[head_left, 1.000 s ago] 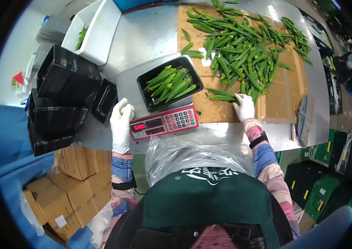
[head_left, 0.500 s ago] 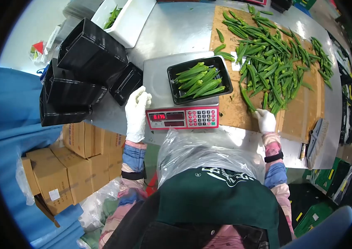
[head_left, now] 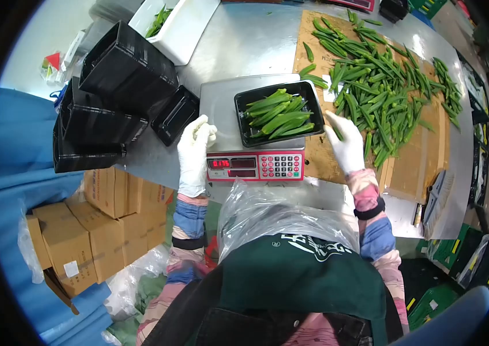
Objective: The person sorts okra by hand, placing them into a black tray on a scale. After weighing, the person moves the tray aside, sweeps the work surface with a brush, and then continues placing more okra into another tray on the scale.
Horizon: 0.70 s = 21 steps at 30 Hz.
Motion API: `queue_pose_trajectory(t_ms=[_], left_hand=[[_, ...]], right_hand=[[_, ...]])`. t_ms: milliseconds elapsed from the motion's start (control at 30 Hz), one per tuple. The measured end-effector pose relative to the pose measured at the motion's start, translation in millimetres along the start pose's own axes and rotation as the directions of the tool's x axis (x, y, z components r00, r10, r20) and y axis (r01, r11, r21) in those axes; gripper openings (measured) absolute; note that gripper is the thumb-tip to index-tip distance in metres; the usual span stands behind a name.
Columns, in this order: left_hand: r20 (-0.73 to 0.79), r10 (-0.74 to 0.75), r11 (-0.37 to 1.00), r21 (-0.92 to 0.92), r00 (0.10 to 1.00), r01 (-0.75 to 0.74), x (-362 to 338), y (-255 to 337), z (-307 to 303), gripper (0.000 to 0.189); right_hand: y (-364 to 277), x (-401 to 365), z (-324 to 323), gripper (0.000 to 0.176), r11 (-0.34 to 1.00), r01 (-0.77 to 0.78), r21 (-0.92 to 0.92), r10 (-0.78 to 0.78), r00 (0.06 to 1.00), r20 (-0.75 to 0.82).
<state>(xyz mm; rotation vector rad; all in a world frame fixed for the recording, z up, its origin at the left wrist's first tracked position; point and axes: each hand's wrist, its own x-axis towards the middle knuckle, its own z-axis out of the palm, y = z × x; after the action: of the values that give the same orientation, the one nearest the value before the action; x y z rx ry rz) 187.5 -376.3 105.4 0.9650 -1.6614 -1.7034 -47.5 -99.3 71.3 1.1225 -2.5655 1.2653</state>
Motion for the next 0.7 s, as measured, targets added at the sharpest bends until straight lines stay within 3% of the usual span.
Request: queue_pose_trajectory(t_ms=[100,267,400,500,533,700], left_hand=[[-0.047,-0.013,1.000,0.003,0.999,0.013,-2,6,-15,0.035],[-0.053,-0.049,0.998,-0.028,0.997,0.048,2,8,-15,0.034],[0.077,-0.159,0.986,0.063,0.984,0.155,7,16,11,0.035],[0.080,-0.134,0.990,0.065,0.988,0.129,20,22,19,0.036],[0.076,-0.134,0.988,0.090,0.988,0.127,25,23,19,0.038],[0.134,-0.156,0.983,0.121,0.979,0.140,39,30,22,0.039]], right_hand=[[25,-39,-9,0.024,0.994,-0.084,0.075,0.083,0.996,0.016],[76,-124,-8,0.021,0.900,-0.396,0.185,0.393,0.918,0.052],[58,-151,-22,0.022,0.657,-0.749,0.090,0.732,0.662,0.161],[56,-164,-16,0.021,0.579,-0.798,0.167,0.763,0.602,0.236],[69,-174,-8,0.020,0.678,-0.722,0.142,0.683,0.689,0.241],[100,-185,6,0.017,0.586,-0.793,0.165,0.720,0.603,0.343]])
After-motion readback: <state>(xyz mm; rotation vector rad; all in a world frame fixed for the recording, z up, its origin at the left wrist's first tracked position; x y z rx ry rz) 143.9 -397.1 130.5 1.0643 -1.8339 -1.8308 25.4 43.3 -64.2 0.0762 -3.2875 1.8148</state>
